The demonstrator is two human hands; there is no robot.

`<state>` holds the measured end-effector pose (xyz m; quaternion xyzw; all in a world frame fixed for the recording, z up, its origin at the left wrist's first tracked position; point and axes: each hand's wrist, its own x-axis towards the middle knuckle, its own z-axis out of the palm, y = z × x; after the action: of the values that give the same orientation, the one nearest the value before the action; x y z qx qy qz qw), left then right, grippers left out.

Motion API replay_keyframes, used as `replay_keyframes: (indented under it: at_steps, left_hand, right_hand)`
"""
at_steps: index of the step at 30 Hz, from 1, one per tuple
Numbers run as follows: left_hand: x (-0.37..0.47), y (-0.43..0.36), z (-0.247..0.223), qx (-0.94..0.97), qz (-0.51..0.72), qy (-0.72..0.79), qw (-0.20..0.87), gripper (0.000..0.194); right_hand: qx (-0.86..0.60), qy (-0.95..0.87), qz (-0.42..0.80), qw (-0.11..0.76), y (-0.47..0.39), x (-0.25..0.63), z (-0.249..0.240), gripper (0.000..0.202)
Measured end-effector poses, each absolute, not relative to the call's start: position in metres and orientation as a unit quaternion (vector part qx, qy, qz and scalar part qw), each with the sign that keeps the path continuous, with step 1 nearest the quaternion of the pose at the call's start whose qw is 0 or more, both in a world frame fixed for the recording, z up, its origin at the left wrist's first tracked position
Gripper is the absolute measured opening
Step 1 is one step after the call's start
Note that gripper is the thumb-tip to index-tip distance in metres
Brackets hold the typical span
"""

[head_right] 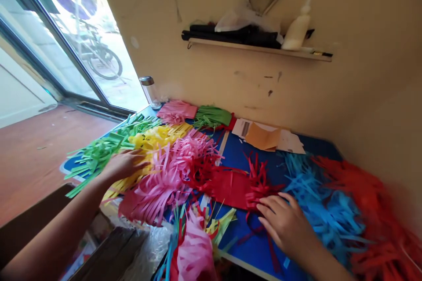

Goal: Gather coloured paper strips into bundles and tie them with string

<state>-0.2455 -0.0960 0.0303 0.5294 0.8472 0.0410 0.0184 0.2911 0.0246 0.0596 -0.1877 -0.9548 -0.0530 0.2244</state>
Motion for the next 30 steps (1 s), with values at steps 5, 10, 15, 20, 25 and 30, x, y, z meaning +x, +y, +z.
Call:
replay_keyframes:
  at_steps: [5, 10, 15, 20, 25, 30]
  left_hand:
    - [-0.260, -0.079, 0.049, 0.518, 0.038, 0.850, -0.082, 0.040]
    - [-0.265, -0.039, 0.044, 0.629, -0.013, 0.775, -0.070, 0.032]
    - [-0.269, -0.031, 0.037, 0.687, -0.051, 0.722, -0.062, 0.030]
    - [-0.274, -0.026, 0.041, 0.686, -0.070, 0.721, -0.063, 0.032]
    - [-0.285, -0.027, 0.056, 0.687, -0.081, 0.721, -0.049, 0.030]
    - [-0.303, -0.030, 0.074, 0.709, -0.082, 0.701, 0.000, 0.025]
  right_hand:
    - [-0.142, -0.966, 0.008, 0.217, 0.016, 0.246, 0.059, 0.025]
    - [-0.102, -0.969, 0.065, 0.216, 0.002, 0.218, 0.061, 0.019]
    - [-0.110, -0.968, 0.084, 0.211, -0.005, 0.228, 0.055, 0.021]
    - [-0.110, -0.963, 0.095, 0.227, -0.009, 0.234, 0.051, 0.022]
    - [-0.120, -0.962, 0.085, 0.229, -0.012, 0.241, 0.044, 0.021]
    - [-0.128, -0.961, 0.083, 0.230, -0.014, 0.252, 0.032, 0.020]
